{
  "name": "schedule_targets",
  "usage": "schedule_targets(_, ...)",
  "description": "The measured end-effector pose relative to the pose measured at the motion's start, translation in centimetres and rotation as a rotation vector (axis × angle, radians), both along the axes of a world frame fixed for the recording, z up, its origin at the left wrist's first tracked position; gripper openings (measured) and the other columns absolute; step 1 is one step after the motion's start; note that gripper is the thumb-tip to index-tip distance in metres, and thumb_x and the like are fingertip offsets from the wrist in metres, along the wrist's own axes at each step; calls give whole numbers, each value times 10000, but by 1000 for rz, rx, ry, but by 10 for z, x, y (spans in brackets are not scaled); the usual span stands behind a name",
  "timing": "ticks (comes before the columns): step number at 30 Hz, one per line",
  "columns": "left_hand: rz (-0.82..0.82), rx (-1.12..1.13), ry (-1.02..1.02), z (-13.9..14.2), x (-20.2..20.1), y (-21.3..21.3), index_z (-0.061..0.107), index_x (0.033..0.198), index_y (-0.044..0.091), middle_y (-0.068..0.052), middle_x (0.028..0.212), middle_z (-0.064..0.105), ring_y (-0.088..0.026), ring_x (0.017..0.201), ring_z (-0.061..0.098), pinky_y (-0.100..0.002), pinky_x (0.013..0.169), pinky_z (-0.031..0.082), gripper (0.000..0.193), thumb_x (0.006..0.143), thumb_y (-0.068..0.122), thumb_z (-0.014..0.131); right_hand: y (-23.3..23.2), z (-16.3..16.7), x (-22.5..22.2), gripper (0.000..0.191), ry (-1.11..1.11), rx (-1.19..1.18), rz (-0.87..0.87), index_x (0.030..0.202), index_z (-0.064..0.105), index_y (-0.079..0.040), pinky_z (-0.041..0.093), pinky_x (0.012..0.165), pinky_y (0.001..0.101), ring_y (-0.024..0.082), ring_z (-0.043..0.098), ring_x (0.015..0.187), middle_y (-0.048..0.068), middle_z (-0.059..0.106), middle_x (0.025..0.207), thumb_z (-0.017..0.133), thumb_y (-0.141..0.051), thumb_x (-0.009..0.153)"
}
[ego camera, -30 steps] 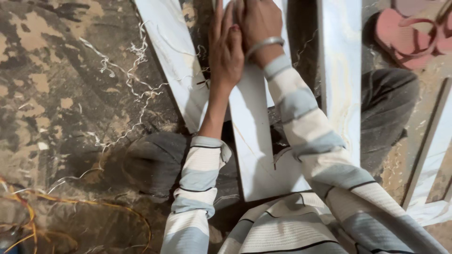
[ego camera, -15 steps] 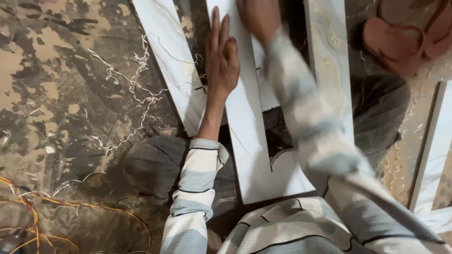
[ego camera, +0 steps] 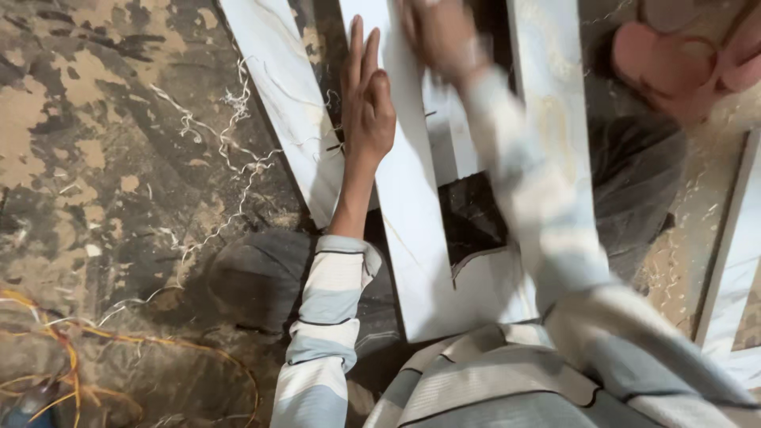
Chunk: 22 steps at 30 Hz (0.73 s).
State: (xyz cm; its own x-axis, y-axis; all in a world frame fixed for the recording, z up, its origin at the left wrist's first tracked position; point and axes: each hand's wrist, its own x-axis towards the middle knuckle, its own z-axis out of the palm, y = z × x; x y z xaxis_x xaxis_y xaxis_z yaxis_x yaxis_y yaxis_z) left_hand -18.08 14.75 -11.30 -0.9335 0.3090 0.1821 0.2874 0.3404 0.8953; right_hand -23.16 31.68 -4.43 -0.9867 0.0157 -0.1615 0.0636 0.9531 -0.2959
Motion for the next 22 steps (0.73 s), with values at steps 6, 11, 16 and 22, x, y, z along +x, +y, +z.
schedule_targets(6,-16,70,-33,-17,-9,1,328,1666,131,-25,1780,176,-237,1603,307,-355,1321,363,599,1156,378,134,-53,49,259,469,37,-224,-128,1489,552,-123,565,730,470,431,653,858,286,603,1110,629,-186,1031)
schedule_targets(11,-18,85,4,-13,-10,1,373,1649,142,-64,1760,228,-293,1637,302,-407,1350,331,557,1161,358,213,-66,85,247,449,112,-125,-90,1427,544,-114,549,661,488,419,649,780,262,597,1007,621,-191,991)
schedule_targets(16,63,-59,-58,8,-12,5,461,1556,114,-89,1667,404,-314,1575,377,-393,1317,328,501,1138,317,277,-40,11,115,275,257,-184,46,1288,556,-164,533,723,566,521,612,834,310,615,1036,563,-349,1085)
schedule_targets(22,-16,134,221,26,-20,4,415,1578,53,-184,1643,391,-425,1498,386,-447,1256,364,506,1184,311,230,-37,1,224,617,41,-468,-303,1631,264,-138,522,903,484,447,649,989,306,598,1264,458,-335,1080)
